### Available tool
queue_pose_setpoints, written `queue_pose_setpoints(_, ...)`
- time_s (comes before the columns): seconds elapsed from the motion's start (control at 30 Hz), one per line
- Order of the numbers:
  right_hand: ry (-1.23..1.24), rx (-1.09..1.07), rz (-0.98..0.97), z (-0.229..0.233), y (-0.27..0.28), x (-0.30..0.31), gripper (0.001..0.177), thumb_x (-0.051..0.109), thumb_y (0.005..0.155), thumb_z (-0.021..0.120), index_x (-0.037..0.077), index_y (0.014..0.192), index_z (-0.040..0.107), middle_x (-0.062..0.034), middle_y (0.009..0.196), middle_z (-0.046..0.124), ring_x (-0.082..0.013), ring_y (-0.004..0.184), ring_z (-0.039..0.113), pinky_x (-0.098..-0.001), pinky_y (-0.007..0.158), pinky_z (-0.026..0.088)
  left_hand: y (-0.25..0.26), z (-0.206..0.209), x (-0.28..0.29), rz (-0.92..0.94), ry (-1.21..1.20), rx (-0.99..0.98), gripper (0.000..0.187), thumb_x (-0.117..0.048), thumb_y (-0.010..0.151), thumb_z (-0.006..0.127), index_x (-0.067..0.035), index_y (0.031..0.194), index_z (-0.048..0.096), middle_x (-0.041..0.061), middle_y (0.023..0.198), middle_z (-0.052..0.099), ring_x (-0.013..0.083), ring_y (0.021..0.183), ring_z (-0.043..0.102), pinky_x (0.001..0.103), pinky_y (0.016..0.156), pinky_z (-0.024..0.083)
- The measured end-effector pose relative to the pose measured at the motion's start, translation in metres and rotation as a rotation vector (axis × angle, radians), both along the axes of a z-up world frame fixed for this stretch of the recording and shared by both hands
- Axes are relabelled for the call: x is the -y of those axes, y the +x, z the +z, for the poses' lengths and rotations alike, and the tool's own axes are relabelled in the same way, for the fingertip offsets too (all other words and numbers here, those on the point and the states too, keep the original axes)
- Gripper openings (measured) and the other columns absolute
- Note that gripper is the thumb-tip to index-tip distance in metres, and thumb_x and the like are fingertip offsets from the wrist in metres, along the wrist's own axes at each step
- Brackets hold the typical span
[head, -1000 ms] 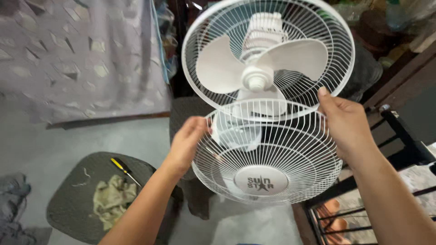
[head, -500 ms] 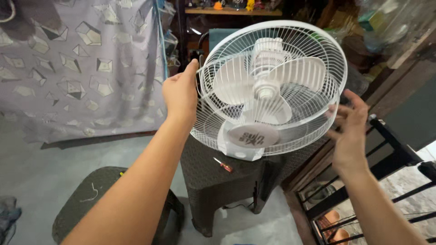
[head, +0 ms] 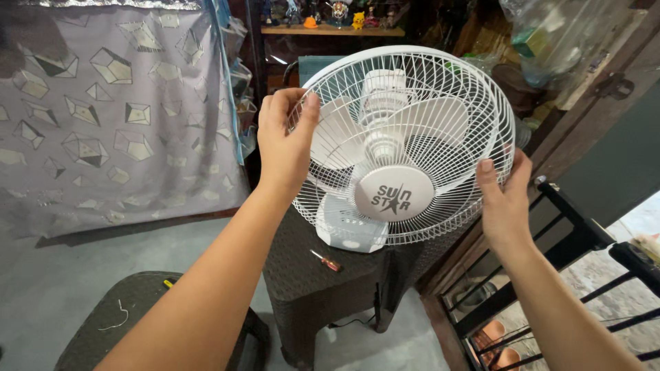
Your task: The person reassembles a white Sun Star table fan by attaching the front grille and securing it with a screwdriver. The person repeatedly removes and reattaches the grille to check fit, then tightens the neck screw to lock the head in place.
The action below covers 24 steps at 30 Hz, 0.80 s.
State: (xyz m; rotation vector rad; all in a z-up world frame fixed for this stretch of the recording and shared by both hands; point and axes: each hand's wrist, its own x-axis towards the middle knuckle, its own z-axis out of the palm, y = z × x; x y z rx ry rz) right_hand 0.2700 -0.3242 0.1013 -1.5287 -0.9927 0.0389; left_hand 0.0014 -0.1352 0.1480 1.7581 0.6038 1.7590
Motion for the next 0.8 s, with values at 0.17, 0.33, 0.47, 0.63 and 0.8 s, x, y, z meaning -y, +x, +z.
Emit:
queue_pose_setpoints(0.17, 0.035, 0.038, 0.045, -0.001, 0.012, 0.0, 0.097, 0.068, 0.097, 0.055, 0.001, 0.158, 0.021, -0.0217, 0.156, 0.041, -0.0299, 0.145, 0.043, -0.042, 0.118, 0.036, -0.012, -0.006, 0.012, 0.116, 0.312, -0.275, 0.095, -0.057, 0.072, 0.09, 0.002, 0.135, 0.05, 0.013, 0.119, 0.051, 0.0305, 0.114, 0.049, 0.043, 0.1, 0.045)
queue_pose_setpoints(0.33, 0.107, 0.116, 0.083, -0.013, 0.022, -0.001, 0.1, 0.066, 0.1, 0.06, -0.001, 0.161, 0.017, -0.0239, 0.158, 0.038, -0.0312, 0.148, 0.041, -0.0446, 0.12, 0.037, -0.02, -0.014, 0.018, 0.171, 0.342, -0.329, 0.11, -0.062, 0.066, 0.095, -0.001, 0.143, 0.046, 0.014, 0.131, 0.051, 0.0325, 0.126, 0.048, 0.048, 0.11, 0.044)
queue_pose_setpoints(0.47, 0.229, 0.035, 0.143, -0.021, 0.026, -0.004, 0.096, 0.058, 0.101, 0.066, 0.001, 0.162, 0.019, -0.0172, 0.134, 0.045, -0.024, 0.125, 0.047, -0.0384, 0.108, 0.042, -0.021, -0.014, 0.012, 0.19, 0.369, -0.305, 0.107, -0.059, 0.071, 0.098, -0.006, 0.147, 0.045, 0.016, 0.144, 0.049, 0.0345, 0.14, 0.044, 0.05, 0.12, 0.041)
queue_pose_setpoints(0.63, 0.319, 0.001, 0.237, -0.025, 0.031, -0.002, 0.074, 0.044, 0.108, 0.072, -0.001, 0.153, 0.033, -0.0038, 0.138, 0.056, -0.0138, 0.132, 0.055, -0.0315, 0.114, 0.047, -0.018, -0.006, -0.005, 0.047, 0.321, -0.237, 0.11, -0.055, 0.074, 0.098, -0.01, 0.155, 0.037, 0.029, 0.167, 0.021, 0.0405, 0.159, 0.026, 0.051, 0.13, 0.031)
queue_pose_setpoints(0.8, 0.284, 0.018, 0.216, -0.029, 0.031, -0.003, 0.072, 0.041, 0.104, 0.072, 0.001, 0.154, 0.039, -0.002, 0.128, 0.054, -0.0126, 0.118, 0.054, -0.0309, 0.105, 0.048, -0.015, -0.013, -0.014, -0.096, 0.23, -0.231, 0.114, -0.047, 0.072, 0.101, -0.012, 0.158, 0.035, 0.033, 0.174, 0.012, 0.0405, 0.168, 0.01, 0.05, 0.135, 0.024)
